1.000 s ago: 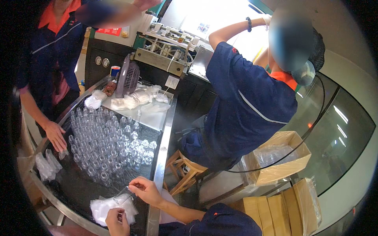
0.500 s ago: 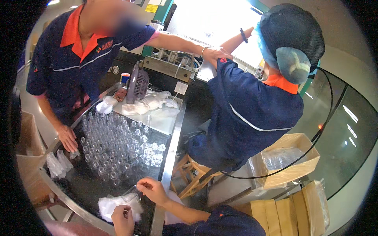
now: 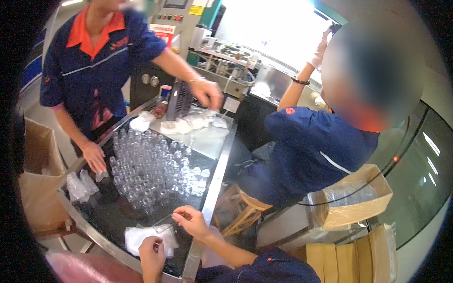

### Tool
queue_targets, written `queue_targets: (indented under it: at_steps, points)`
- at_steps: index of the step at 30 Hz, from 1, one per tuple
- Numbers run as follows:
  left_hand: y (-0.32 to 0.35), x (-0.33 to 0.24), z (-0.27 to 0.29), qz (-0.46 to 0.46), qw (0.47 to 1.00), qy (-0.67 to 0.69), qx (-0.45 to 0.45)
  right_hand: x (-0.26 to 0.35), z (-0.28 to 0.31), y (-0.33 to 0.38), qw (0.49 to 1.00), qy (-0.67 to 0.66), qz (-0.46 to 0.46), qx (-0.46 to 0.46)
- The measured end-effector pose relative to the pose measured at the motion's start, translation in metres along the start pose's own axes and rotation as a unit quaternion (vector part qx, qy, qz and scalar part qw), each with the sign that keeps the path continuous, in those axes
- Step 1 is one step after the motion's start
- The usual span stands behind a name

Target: The person packages clear plastic bottles by taking them from a table, inserting them one at a time into small plastic bags by hand, and setting the bagged bottles aside.

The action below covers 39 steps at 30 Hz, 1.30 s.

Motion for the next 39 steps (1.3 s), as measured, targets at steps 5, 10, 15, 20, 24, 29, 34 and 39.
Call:
queue_targets:
  at_steps: [5, 10, 15, 20, 24, 29, 34, 39]
  points:
    - [0.001, -0.004, 0.007, 0.0, 0.998, -0.023, 0.057, 0.003, 0.001, 0.0, 1.0, -0.001, -0.004, -0.004]
    - [0.0, -0.002, 0.003, -0.008, 0.998, -0.026, 0.062, 0.0, 0.005, 0.0, 1.0, 0.007, 0.006, -0.003]
    - [-0.001, -0.001, 0.001, 0.014, 0.997, -0.015, 0.072, -0.008, 0.008, -0.002, 1.0, 0.01, 0.004, 0.0]
    - [-0.002, -0.004, 0.004, 0.022, 0.997, -0.029, 0.073, -0.004, 0.004, -0.003, 1.0, 0.013, -0.004, 0.002]
    - [-0.002, -0.005, 0.005, 0.028, 0.997, -0.026, 0.073, -0.002, 0.005, -0.003, 1.0, 0.017, 0.008, 0.002]
    - [-0.002, -0.006, 0.006, 0.039, 0.995, -0.028, 0.087, 0.001, 0.004, -0.001, 1.0, 0.016, -0.012, 0.007]
    - [-0.002, -0.006, 0.006, 0.028, 0.996, -0.033, 0.075, 0.0, 0.004, -0.001, 1.0, 0.017, -0.017, 0.011]
    - [-0.003, -0.008, 0.008, 0.023, 0.996, -0.038, 0.071, -0.002, 0.004, -0.002, 1.0, 0.021, -0.014, 0.009]
Point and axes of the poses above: each hand's wrist, its own y-axis away from the middle knuckle, its own z-axis out of the back of the hand, x = y × z, the point moved 3 cm from there along -y, towards the middle knuckle, and after that the axes turned 10 degrees about -y, right-handed, at the moved point
